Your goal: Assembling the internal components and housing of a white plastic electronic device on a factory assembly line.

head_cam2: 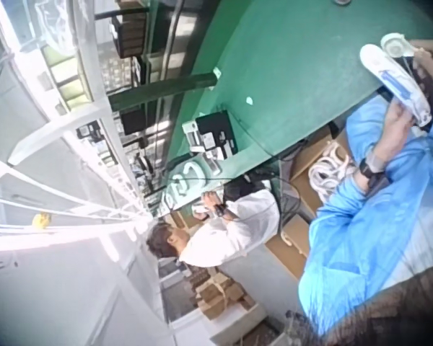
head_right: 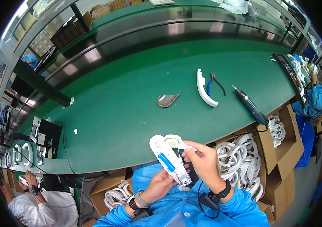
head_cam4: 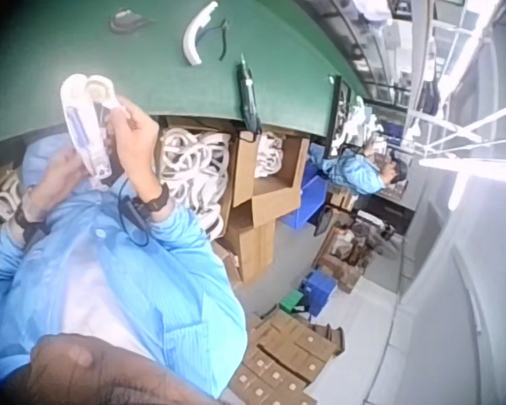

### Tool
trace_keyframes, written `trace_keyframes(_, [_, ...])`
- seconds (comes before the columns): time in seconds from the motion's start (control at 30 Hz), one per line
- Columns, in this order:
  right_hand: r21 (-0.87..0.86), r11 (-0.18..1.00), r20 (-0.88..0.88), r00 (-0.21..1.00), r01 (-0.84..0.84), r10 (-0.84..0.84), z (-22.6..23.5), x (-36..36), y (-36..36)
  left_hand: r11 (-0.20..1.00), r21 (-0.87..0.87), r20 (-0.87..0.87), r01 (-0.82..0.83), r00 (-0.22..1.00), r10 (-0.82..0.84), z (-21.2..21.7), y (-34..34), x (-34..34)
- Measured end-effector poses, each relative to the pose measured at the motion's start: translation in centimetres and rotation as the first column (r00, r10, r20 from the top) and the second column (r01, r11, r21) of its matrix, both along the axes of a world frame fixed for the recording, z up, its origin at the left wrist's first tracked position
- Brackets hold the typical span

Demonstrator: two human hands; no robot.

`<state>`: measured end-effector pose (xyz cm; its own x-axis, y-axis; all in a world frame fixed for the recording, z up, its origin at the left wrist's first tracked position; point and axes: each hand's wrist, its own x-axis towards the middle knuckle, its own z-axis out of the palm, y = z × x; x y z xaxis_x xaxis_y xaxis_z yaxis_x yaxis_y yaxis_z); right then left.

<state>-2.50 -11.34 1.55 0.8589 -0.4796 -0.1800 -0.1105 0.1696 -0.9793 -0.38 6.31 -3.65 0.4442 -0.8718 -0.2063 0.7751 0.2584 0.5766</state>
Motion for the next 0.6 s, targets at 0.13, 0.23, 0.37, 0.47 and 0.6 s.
trace_keyframes(0.13, [0.010, 0.999, 0.025, 0.998, -0.054, 0.053, -1.3, -0.5, 0.3, 0.996, 0.025, -0.016, -0.082, 0.996, 0.083, 1.0, -0.2, -0.5])
trace_keyframes(0.23, [0.105, 0.992, -0.035, 0.996, -0.075, 0.079, -0.2, -0.3, 0.8, 0.994, -0.041, -0.139, -0.104, 0.986, 0.097, 0.7, 0.0, -0.3])
trace_keyframes(0.37, [0.227, 0.965, -0.103, 0.982, -0.134, 0.161, 0.3, 0.0, 1.1, 0.985, -0.058, -0.097, -0.161, 0.983, 0.154, 0.4, 0.4, -0.1])
trace_keyframes(0.47, [0.216, 0.963, -0.023, 0.985, -0.160, 0.169, 0.2, 0.0, 0.9, 0.974, -0.013, -0.041, -0.224, 0.974, 0.223, 0.6, 0.8, 0.7])
trace_keyframes(0.6, [0.007, 1.000, 0.132, 0.991, -0.015, 0.014, -0.5, -0.1, 1.4, 0.974, -0.062, -0.002, -0.219, 0.976, 0.220, 0.9, 1.3, 1.6])
